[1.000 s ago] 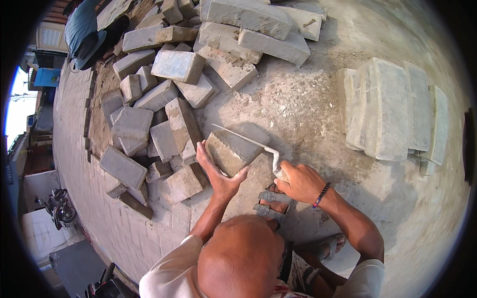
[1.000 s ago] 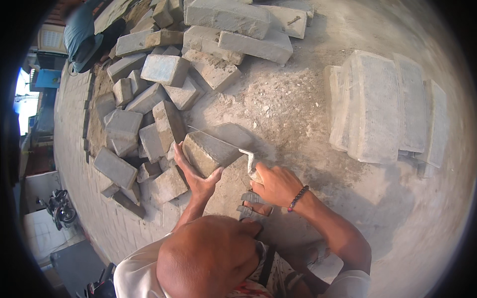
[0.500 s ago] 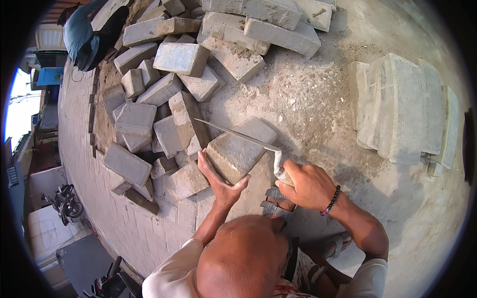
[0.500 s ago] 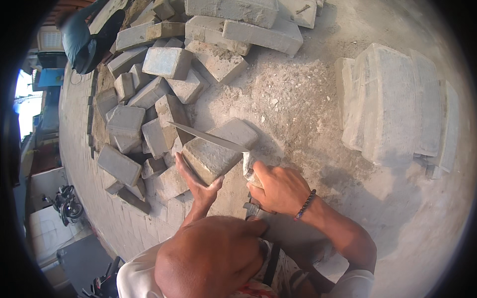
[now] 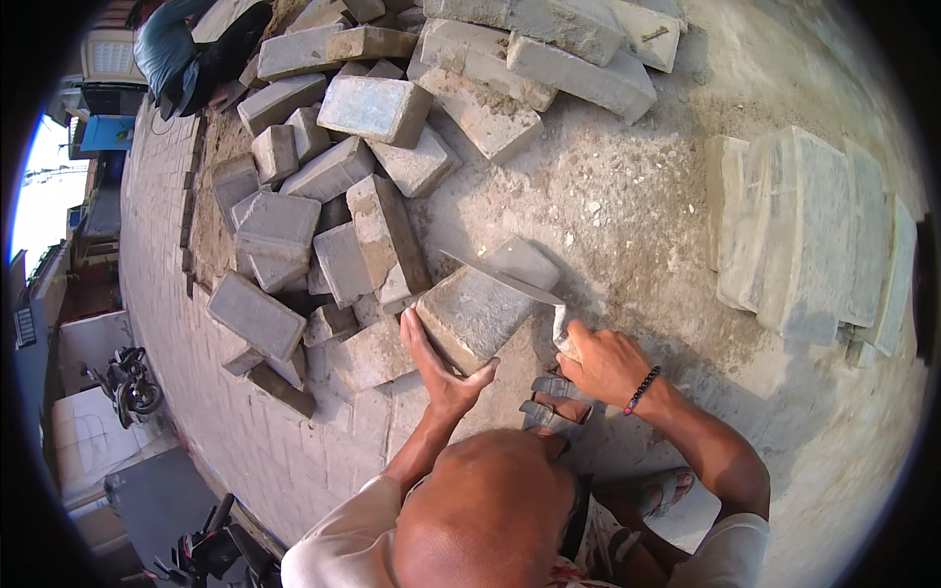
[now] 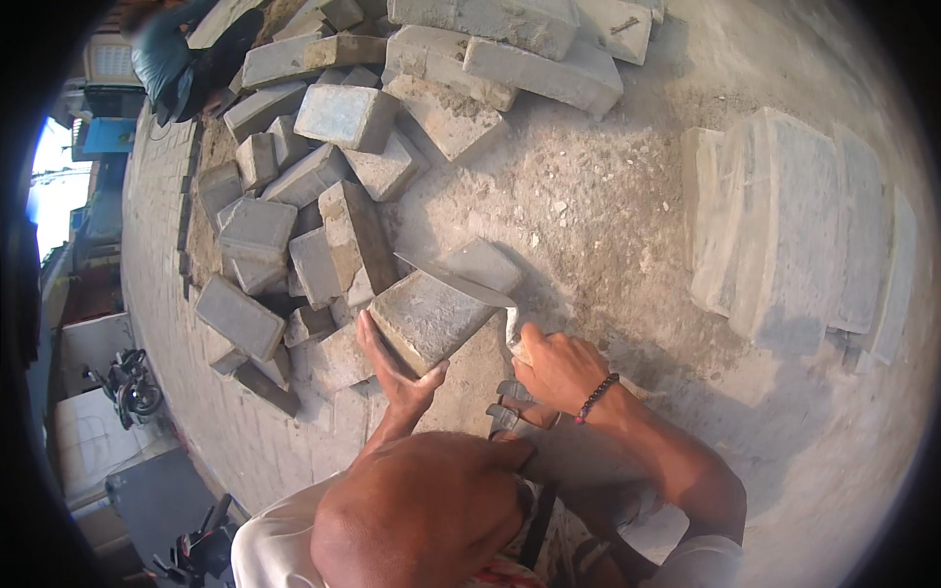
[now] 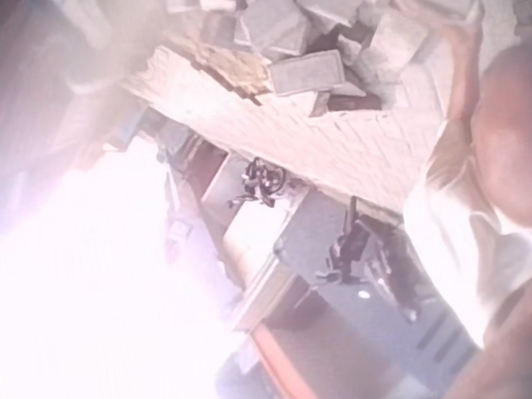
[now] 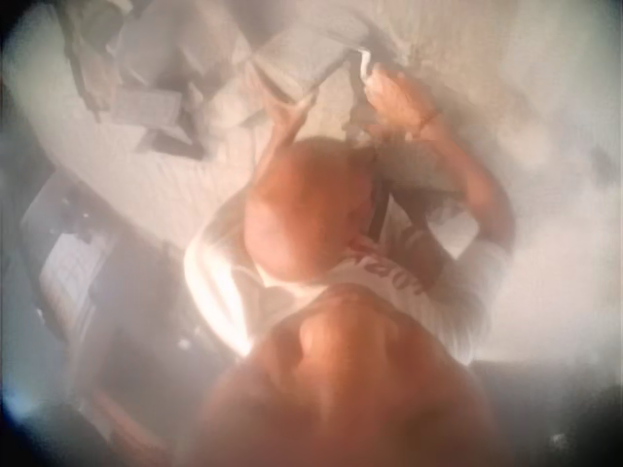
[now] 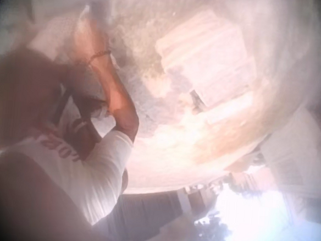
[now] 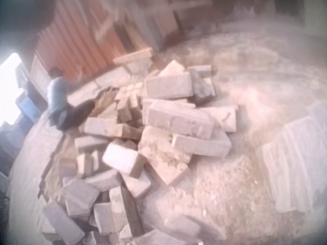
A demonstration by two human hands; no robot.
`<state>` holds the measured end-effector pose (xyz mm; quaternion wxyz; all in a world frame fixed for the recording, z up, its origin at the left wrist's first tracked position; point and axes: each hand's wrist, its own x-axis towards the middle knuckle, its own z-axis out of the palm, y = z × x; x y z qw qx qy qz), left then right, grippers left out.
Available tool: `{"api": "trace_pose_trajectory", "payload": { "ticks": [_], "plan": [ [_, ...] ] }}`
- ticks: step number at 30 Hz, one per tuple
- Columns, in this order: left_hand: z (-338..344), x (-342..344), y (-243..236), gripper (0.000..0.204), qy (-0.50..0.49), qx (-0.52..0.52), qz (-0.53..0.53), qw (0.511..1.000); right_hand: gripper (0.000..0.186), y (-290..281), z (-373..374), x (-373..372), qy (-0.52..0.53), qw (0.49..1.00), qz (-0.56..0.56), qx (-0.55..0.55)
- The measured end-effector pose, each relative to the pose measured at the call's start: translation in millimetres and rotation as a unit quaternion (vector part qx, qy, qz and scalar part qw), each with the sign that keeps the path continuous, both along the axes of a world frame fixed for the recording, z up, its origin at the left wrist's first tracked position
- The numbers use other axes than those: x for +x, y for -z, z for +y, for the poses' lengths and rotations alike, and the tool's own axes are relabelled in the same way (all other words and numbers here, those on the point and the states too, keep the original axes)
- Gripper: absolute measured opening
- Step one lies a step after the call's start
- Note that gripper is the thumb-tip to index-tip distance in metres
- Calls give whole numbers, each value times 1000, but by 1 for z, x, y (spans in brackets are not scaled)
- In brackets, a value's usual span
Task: The person repeatedly picks up rectangular stone blocks from a pile, holds them with the left hand, and uses a chisel in the right hand to chip away edges and surfaces. The person places each treated block onto a separate stack on the ground and continues the process with additional blocks.
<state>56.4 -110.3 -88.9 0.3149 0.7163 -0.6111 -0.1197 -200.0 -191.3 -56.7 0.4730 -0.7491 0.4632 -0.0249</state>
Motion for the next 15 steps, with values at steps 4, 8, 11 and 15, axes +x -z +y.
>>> {"api": "trace_pose_trajectory", "payload": {
  "ticks": [4,8,11,15],
  "plan": [
    [4,6,-1,131,2,-3,49,999,32,2,-17,-5,39,999,22,9],
    [14,14,4,129,1,62,73,995,29,-10,24,8,-38,999,-18,-21],
    [12,12,-1,127,5,-1,70,998,29,34,6,-14,75,997,33,11],
    [16,16,-16,123,21,49,1,999,32,25,1,-27,67,996,62,21]
  ]
}}
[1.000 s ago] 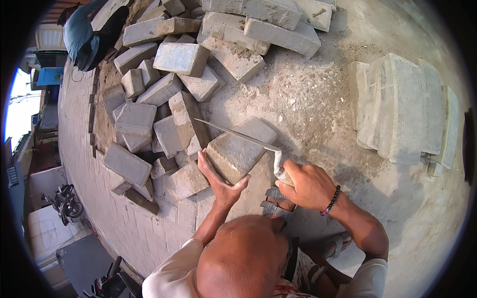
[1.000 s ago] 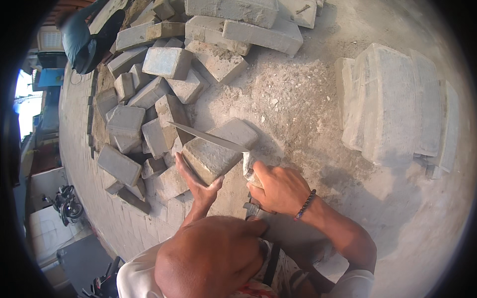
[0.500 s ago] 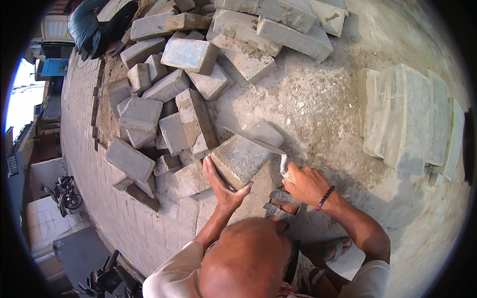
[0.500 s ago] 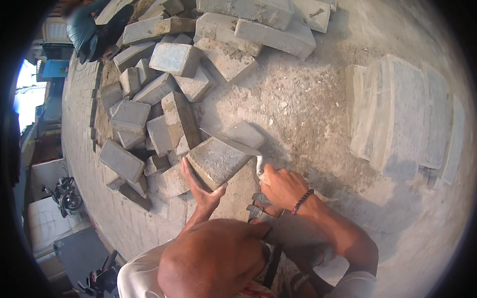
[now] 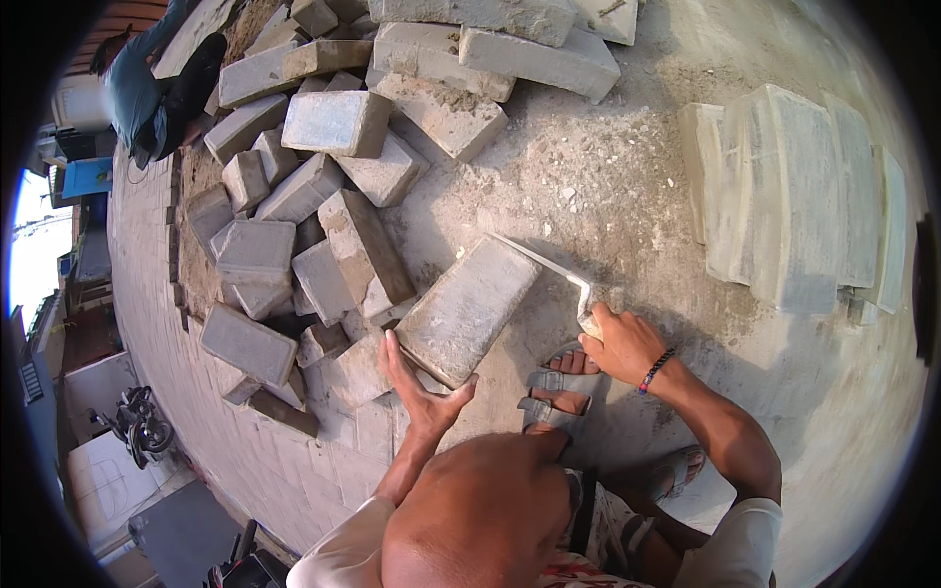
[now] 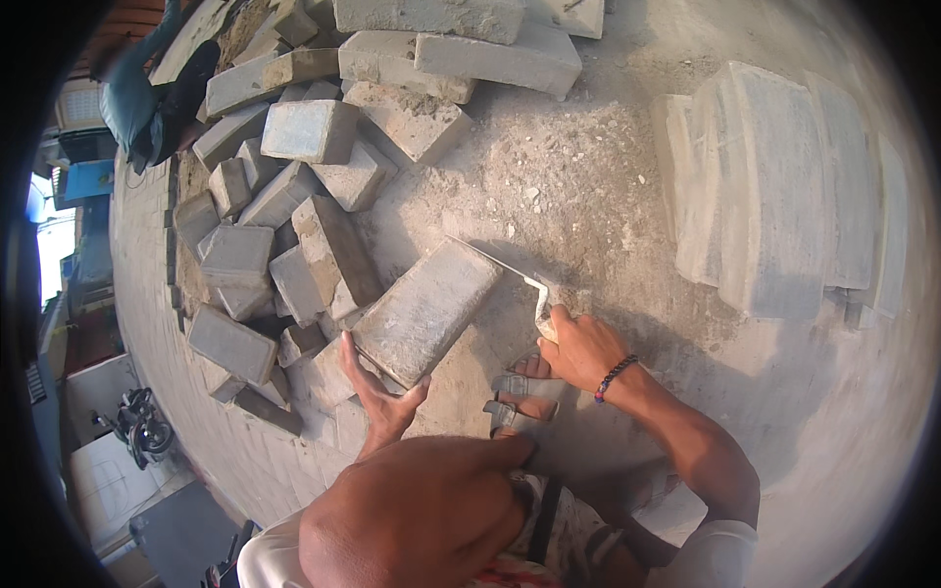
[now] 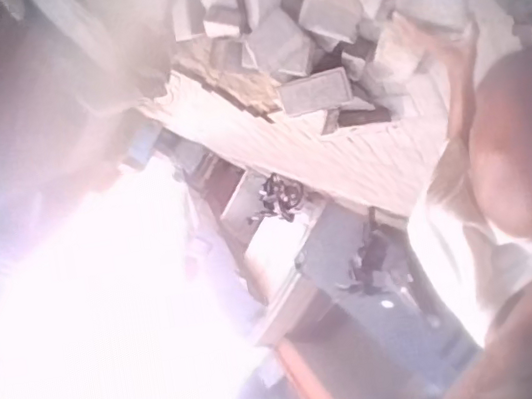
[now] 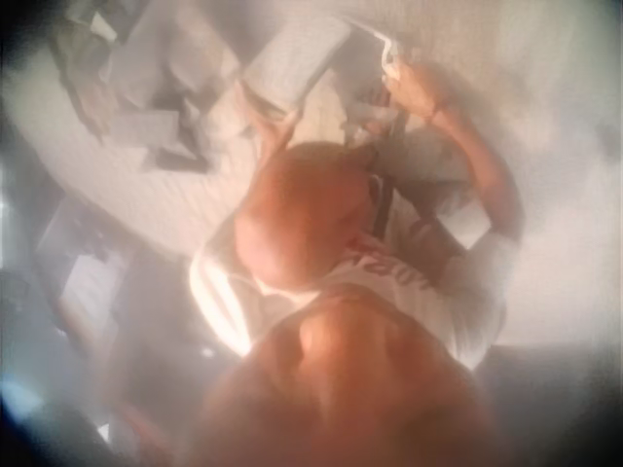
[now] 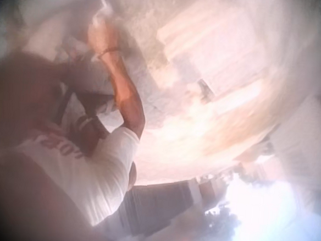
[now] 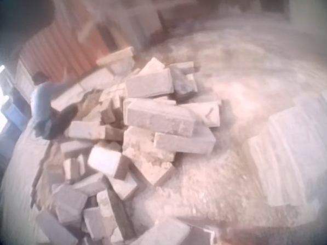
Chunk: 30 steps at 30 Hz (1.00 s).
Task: The person repeatedly picks up rectangular stone blocks from a pile, holds them with the left hand, and uses a chisel in the right hand to chip away edges and surfaces. The person places each treated block onto a separate stack on the ground and continues the process with additional blocks.
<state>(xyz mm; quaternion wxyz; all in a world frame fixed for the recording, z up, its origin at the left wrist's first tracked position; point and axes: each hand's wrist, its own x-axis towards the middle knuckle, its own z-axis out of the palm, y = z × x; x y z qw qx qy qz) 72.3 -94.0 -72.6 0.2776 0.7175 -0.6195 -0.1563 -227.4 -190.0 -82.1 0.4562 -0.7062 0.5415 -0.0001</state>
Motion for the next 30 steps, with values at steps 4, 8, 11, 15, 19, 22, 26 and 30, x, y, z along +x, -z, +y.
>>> {"api": "trace_pose_trajectory", "payload": {
  "ticks": [4,8,11,15,19,22,26,30],
  "plan": [
    [14,7,-4,120,5,60,-13,998,31,-21,27,16,-51,998,-32,-28],
    [31,13,4,117,14,131,-15,991,32,22,19,-2,42,998,40,8],
    [47,8,21,115,-11,202,-36,979,36,5,10,-9,62,997,22,28],
    [51,-8,21,114,58,164,-122,977,37,-20,12,-4,61,998,-18,21],
    [31,-16,22,116,79,164,-122,976,35,-30,7,2,27,995,-94,4],
    [25,-20,31,121,55,212,-135,966,33,-6,0,5,-32,993,-86,70],
    [18,-21,36,121,39,263,-194,944,29,-3,-23,-2,-58,992,-90,67],
    [19,-15,43,122,18,260,-195,945,40,-31,-41,5,-28,985,-87,146]
  ]
}}
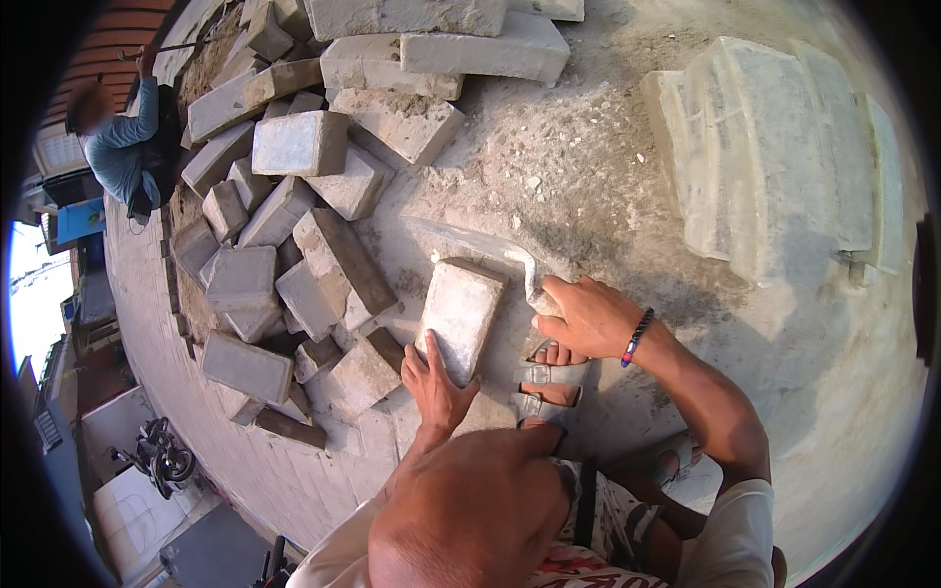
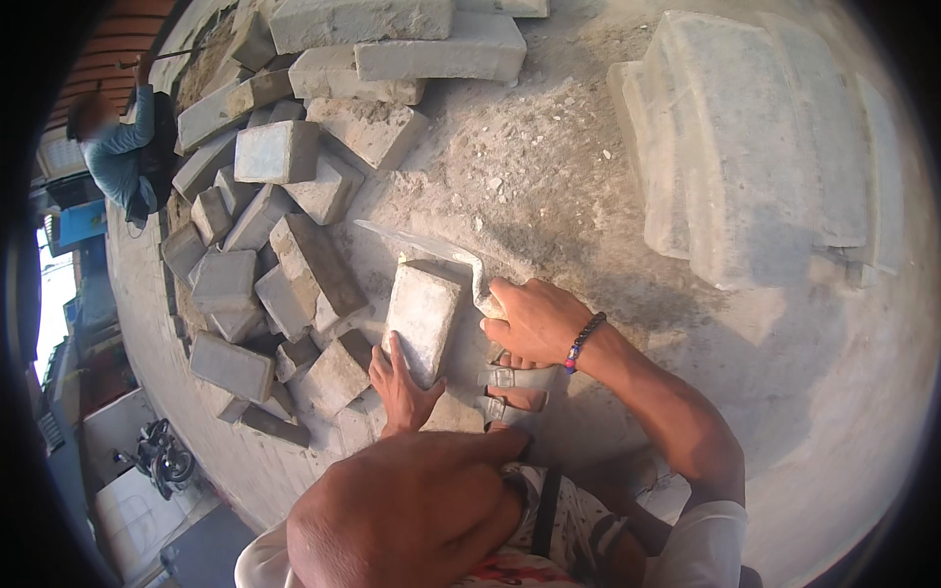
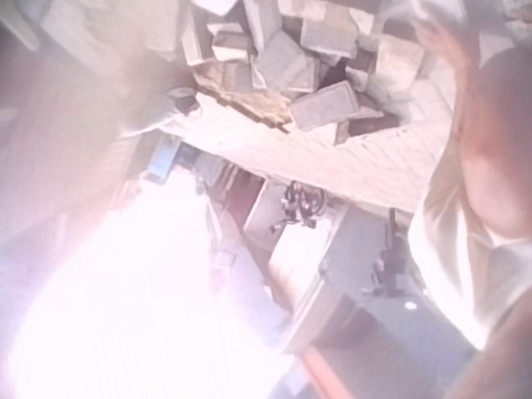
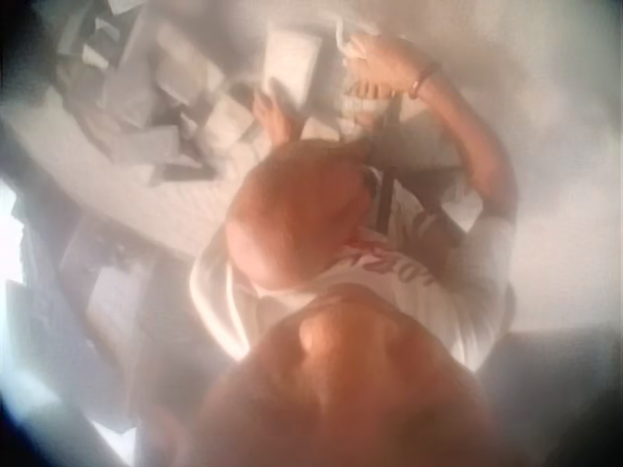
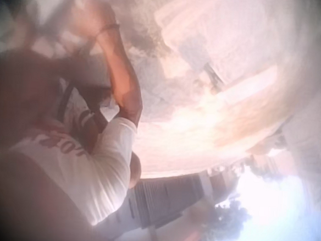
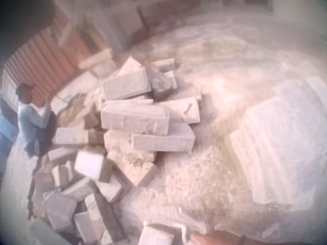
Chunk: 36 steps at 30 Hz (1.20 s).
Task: The person repeatedly picks up rectangular stone blocks from a pile, holds them with the left hand, and uses a chisel in the right hand to chip away edges and surfaces. The person places each treated block onto a separate stack on the ground and continues the process with additional blocks.
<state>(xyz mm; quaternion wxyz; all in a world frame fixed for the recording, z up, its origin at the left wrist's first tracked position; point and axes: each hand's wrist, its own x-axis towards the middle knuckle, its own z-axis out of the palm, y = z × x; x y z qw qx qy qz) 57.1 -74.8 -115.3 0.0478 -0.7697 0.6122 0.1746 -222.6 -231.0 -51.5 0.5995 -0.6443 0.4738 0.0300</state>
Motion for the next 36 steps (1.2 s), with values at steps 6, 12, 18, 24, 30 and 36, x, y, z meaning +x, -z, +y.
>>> {"api": "trace_pose_trajectory", "payload": {
  "ticks": [6,12,18,24,30,36],
  "plan": [
    [-29,5,-39,120,-19,74,131,988,45,75,35,-22,-18,999,39,-12],
    [-89,5,-116,74,-334,173,582,721,42,-6,44,-36,73,996,26,-46],
    [-111,4,-119,62,-380,213,569,697,29,-38,56,-21,55,976,-31,-209],
    [-82,4,-103,60,-356,99,597,712,22,-32,68,-3,-46,972,40,-225],
    [-69,9,-94,64,-339,48,587,733,23,31,17,-36,33,961,136,-237],
    [-41,-2,-83,81,-287,-77,593,748,30,-40,31,-13,40,982,10,-186]
  ]
}}
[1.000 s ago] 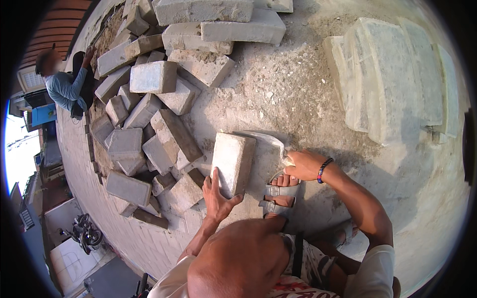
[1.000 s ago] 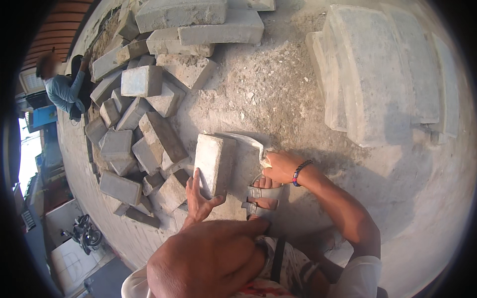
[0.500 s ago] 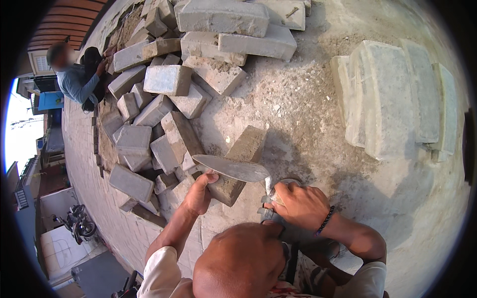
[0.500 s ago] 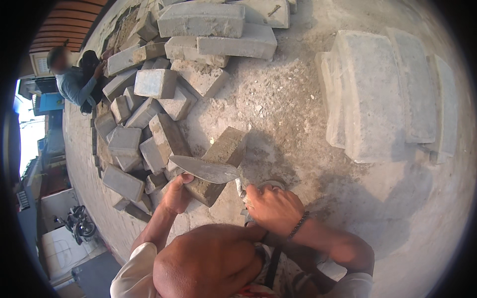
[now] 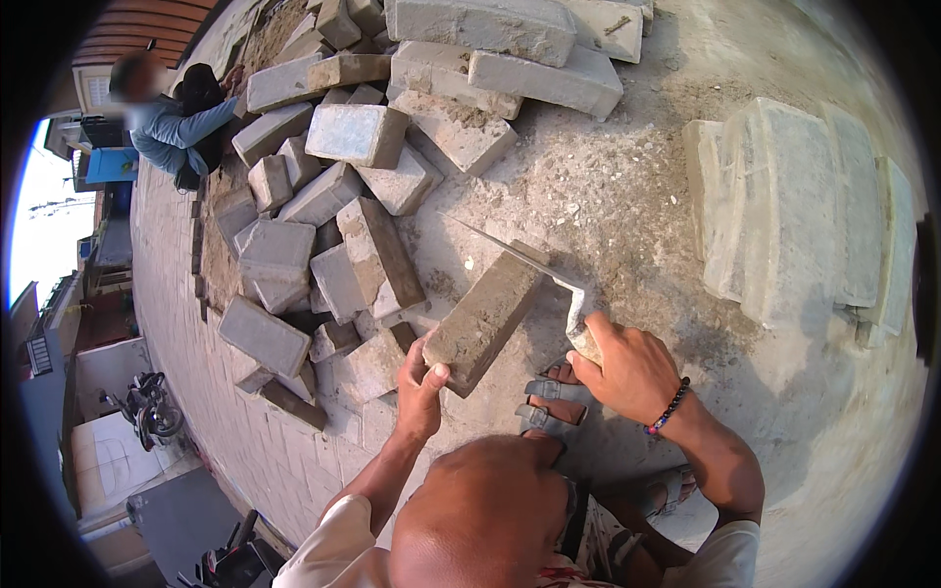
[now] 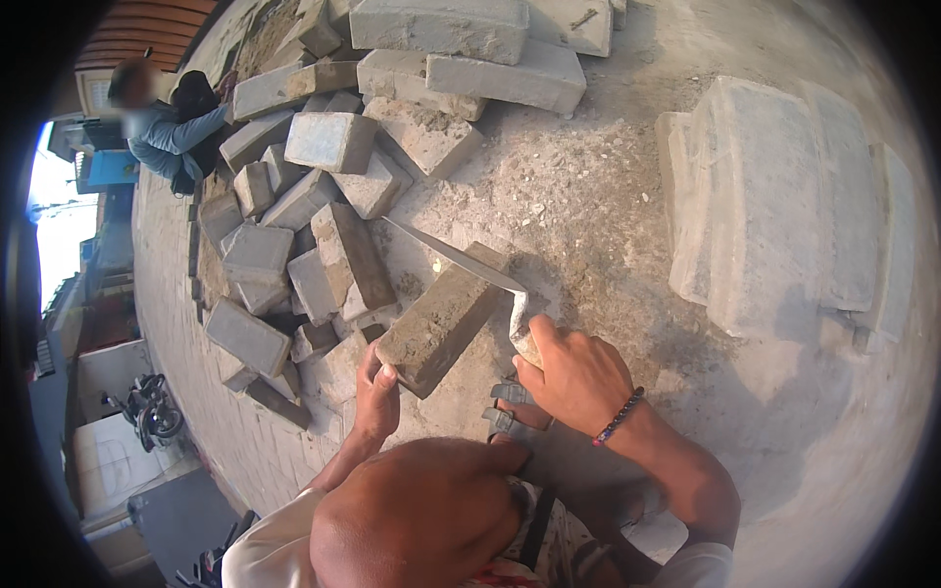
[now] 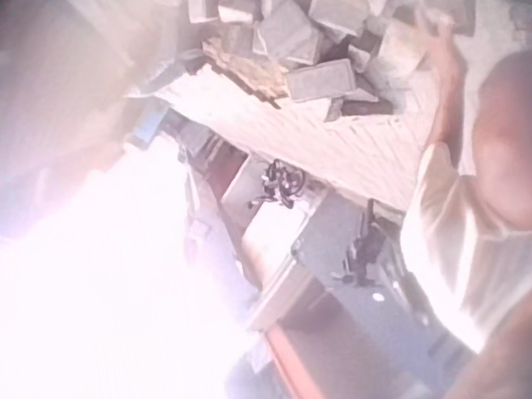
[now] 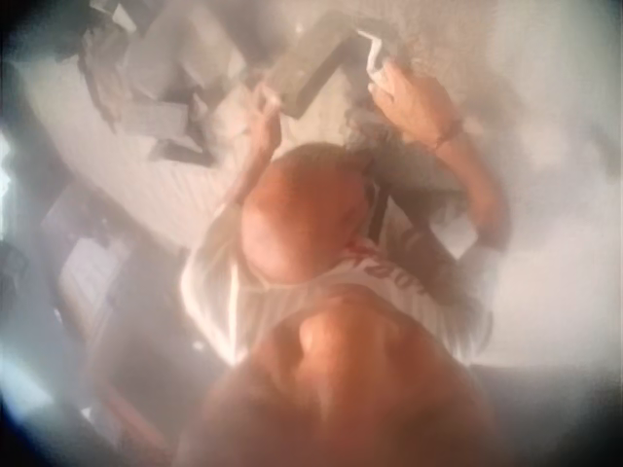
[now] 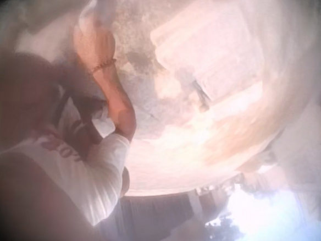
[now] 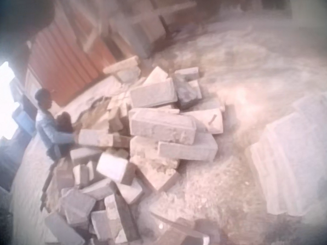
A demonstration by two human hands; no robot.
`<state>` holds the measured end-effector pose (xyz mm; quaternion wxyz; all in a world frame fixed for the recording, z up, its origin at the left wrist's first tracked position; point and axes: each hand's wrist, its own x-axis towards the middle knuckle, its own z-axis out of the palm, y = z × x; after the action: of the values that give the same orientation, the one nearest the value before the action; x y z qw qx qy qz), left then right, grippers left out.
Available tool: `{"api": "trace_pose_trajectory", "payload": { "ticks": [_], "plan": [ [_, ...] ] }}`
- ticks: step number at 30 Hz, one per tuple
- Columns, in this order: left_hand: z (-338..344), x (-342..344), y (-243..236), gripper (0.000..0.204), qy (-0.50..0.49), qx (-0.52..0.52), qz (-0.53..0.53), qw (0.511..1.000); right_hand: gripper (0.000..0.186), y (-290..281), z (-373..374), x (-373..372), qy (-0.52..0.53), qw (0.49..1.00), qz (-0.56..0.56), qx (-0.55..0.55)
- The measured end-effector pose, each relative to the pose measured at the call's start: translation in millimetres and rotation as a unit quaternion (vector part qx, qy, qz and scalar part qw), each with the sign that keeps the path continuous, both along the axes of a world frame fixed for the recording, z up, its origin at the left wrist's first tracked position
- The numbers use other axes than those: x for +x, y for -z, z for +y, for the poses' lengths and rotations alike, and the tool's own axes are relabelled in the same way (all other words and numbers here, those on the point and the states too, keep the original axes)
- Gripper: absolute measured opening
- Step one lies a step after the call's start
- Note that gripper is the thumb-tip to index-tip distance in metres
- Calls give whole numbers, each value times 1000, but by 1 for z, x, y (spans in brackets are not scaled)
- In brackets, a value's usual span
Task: The person repeatedly picks up rectangular stone blocks from a pile, holds them with the left hand, and uses a chisel in the right hand to chip away edges and surfaces. The person places each treated block onto a separate stack on the ground and continues the process with additional blocks.
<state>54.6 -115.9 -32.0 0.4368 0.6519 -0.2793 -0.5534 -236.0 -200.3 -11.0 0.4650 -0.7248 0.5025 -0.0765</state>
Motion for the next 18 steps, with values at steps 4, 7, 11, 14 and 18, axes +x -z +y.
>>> {"api": "trace_pose_trajectory", "payload": {
  "ticks": [4,7,11,14,18],
  "plan": [
    [13,-5,6,94,25,-20,-28,999,36,-18,37,6,-103,993,-60,-16],
    [25,3,13,94,36,9,-48,998,34,-9,46,4,-141,988,46,-43],
    [13,-12,13,97,21,-69,-90,993,31,21,5,-13,-37,989,142,-9],
    [13,-11,15,100,57,-79,-157,983,28,-5,4,-10,-36,995,86,-29],
    [-5,2,4,103,202,-60,-308,928,31,-14,26,10,-66,997,33,8]
  ]
}}
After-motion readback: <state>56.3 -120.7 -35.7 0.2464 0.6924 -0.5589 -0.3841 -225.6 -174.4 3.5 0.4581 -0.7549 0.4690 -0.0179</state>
